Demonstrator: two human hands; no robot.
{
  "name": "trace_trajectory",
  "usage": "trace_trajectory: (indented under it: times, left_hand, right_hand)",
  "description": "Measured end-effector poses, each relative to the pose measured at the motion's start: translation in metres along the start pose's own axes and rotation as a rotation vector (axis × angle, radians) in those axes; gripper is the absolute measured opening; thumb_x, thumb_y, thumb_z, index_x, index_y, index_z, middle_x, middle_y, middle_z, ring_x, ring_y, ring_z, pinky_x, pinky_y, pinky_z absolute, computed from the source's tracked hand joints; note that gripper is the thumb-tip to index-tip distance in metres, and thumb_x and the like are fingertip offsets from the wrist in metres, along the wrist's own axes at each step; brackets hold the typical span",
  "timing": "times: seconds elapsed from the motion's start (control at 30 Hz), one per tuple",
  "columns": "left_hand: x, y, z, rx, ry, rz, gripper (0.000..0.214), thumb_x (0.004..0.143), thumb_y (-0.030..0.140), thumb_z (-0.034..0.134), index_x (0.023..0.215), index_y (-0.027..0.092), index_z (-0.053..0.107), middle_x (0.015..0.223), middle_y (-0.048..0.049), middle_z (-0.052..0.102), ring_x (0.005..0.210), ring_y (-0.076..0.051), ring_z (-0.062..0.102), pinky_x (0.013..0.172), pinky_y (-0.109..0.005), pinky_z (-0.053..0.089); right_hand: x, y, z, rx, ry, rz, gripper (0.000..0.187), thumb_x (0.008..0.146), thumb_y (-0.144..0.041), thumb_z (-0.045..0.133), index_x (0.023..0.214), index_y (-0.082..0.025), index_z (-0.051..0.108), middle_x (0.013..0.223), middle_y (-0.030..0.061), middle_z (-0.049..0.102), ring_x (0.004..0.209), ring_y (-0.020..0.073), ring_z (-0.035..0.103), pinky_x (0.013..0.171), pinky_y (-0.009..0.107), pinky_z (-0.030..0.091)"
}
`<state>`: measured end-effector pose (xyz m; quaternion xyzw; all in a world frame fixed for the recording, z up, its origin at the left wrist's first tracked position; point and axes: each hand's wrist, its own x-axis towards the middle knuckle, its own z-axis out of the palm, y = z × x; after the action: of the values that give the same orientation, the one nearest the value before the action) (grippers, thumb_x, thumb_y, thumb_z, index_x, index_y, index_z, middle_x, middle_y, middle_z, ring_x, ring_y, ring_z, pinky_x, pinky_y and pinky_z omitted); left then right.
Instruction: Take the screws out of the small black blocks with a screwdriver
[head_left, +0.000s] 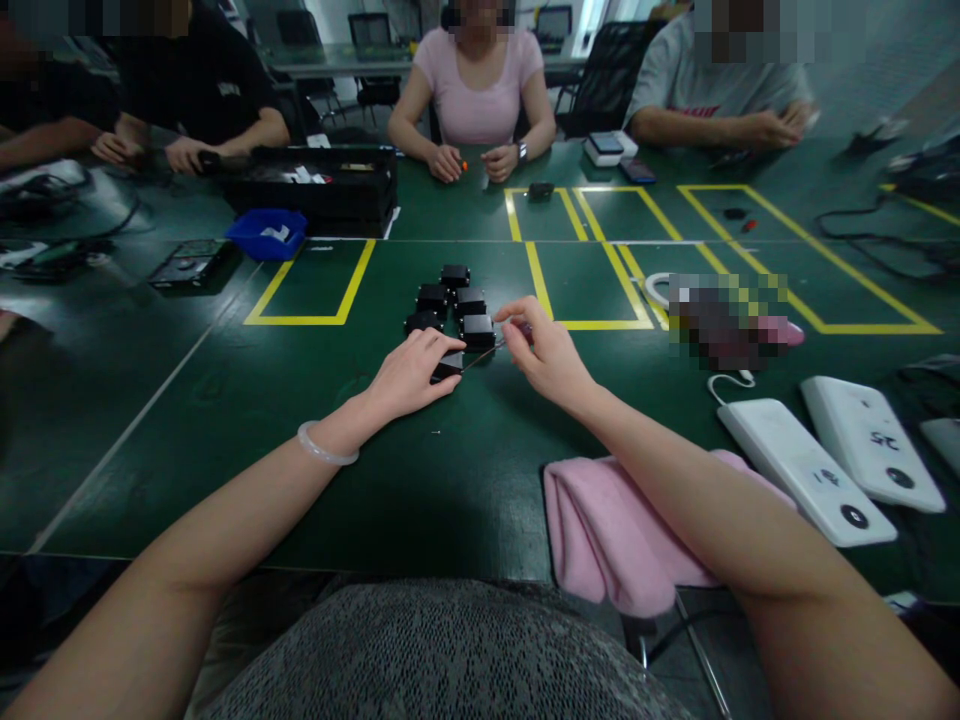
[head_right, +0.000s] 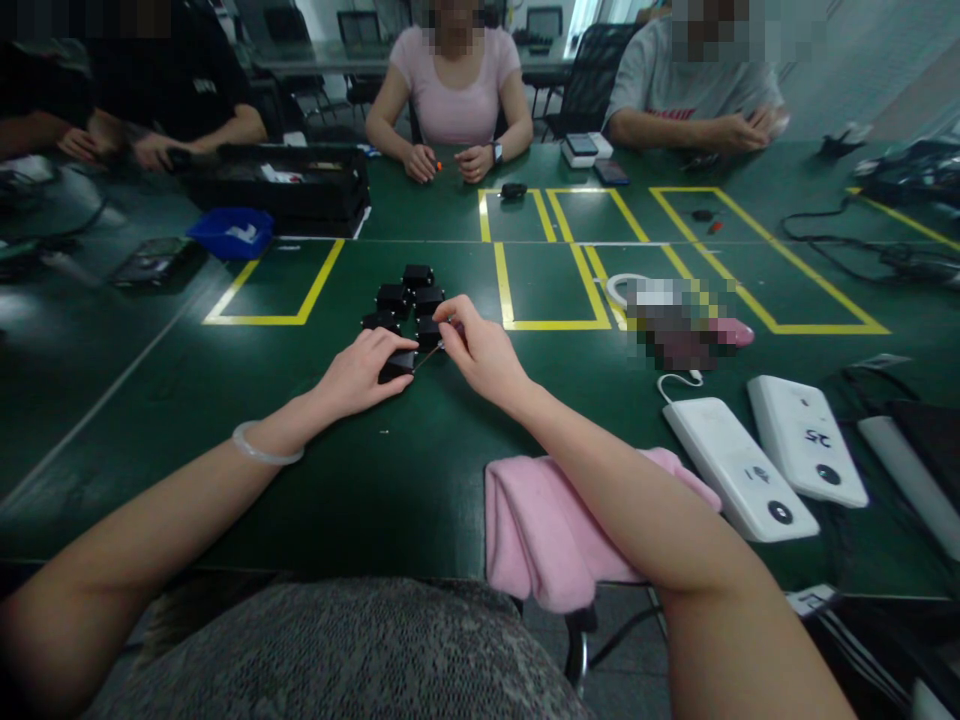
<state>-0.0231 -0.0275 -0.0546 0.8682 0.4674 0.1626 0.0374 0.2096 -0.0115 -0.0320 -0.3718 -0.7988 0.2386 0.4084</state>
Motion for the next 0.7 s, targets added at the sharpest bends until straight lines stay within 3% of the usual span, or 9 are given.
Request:
trace_trajectory:
  times: [0.23,0.43,0.7]
  left_hand:
    - [-0.0007,0.0004,-0.0001,-0.003,0.004,0.003,0.041,0.094,0.032,0.061,0.133,0.018,0.055,0.122,-0.0114,0.062,0.11,-0.028,0.058,0.088,-0.04,0.053]
    - [0.0002,0.0001,0.0007,0.005,0.009,0.006,0.04,0.094,0.031,0.061,0.132,0.019,0.056,0.121,-0.0106,0.062,0.11,-0.028,0.058,0.09,-0.041,0.053]
    - [-0.0004,-0.0005,0.0015,0.006,0.014,0.004,0.041,0.093,0.031,0.062,0.132,0.018,0.056,0.121,-0.0108,0.062,0.109,-0.028,0.058,0.091,-0.041,0.053]
  right_hand:
    - [0.0009,0.0007,-0.0017,-0.028,-0.033,-0.009,0.014,0.099,-0.034,0.048,0.094,-0.022,0.051,0.067,-0.0036,0.051,0.058,0.0128,0.048,0.063,0.029,0.035]
    - [-0.0004,-0.0002,0.0013,-0.027,0.004,-0.064,0.012,0.097,-0.023,0.045,0.108,-0.021,0.051,0.076,-0.0022,0.055,0.062,0.0127,0.05,0.066,0.029,0.037]
    - [0.0005,0.0019,-0.0007,-0.021,-0.021,-0.05,0.013,0.1,-0.033,0.048,0.095,-0.022,0.051,0.069,-0.0036,0.053,0.058,0.0119,0.048,0.063,0.028,0.035]
